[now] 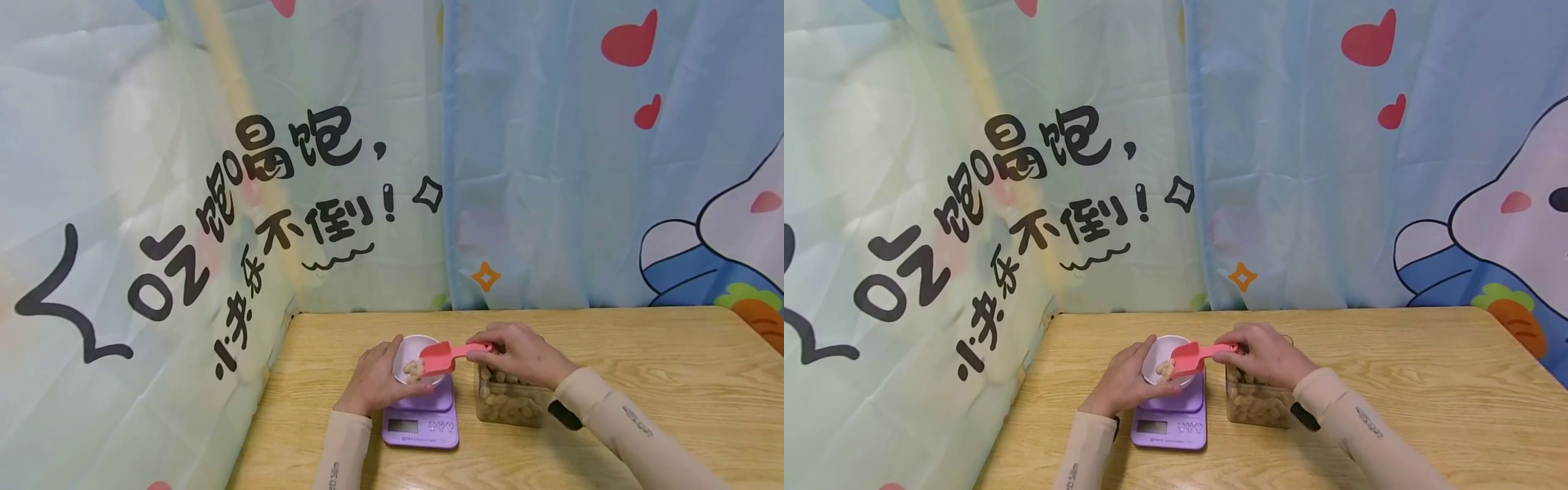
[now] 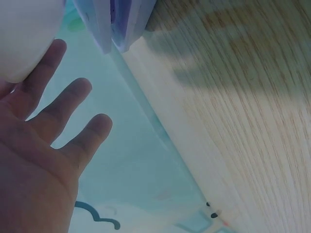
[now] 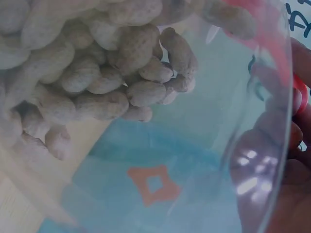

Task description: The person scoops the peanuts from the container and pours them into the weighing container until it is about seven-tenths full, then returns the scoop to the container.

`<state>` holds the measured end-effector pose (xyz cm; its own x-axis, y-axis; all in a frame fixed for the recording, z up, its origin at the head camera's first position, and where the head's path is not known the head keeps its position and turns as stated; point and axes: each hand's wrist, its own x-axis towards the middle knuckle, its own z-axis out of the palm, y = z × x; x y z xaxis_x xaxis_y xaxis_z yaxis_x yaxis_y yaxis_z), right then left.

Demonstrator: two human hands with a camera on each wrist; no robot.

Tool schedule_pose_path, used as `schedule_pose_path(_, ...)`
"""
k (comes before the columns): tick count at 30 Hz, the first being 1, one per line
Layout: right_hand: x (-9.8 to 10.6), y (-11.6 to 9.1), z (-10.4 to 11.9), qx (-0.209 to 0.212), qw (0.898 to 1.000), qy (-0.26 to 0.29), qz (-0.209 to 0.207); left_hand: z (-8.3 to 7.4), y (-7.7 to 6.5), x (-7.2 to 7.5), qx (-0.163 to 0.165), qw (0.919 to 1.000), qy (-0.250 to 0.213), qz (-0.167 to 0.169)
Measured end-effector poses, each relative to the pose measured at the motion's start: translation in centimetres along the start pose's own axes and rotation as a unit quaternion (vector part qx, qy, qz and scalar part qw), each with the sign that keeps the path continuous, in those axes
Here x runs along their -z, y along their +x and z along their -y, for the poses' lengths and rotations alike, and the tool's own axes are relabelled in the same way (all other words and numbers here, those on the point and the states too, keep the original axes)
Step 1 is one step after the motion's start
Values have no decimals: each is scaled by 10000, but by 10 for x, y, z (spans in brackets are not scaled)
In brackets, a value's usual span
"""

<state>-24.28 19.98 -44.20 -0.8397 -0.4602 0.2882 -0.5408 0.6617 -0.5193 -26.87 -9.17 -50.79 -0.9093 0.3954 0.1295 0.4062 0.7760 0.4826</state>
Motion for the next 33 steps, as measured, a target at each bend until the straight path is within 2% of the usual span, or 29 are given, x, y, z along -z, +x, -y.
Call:
schedule_pose_path(8,2,4,0,10,9999,-57,92,-2,1,2,-60,10000,-11,14)
schedule_pose_path(17,0,0,-4,289,9995,-82,71,-2,0,2,-105,9999,50,-2)
schedule_pose_path(21,-3,-4,-7,342,9994,-46,-80,-2,0,2,-102,9999,13,4)
schedule_pose_path(33,-9,-14,-16,366,9956,585,-635,-3,-1,2,-31,10000,11,-13)
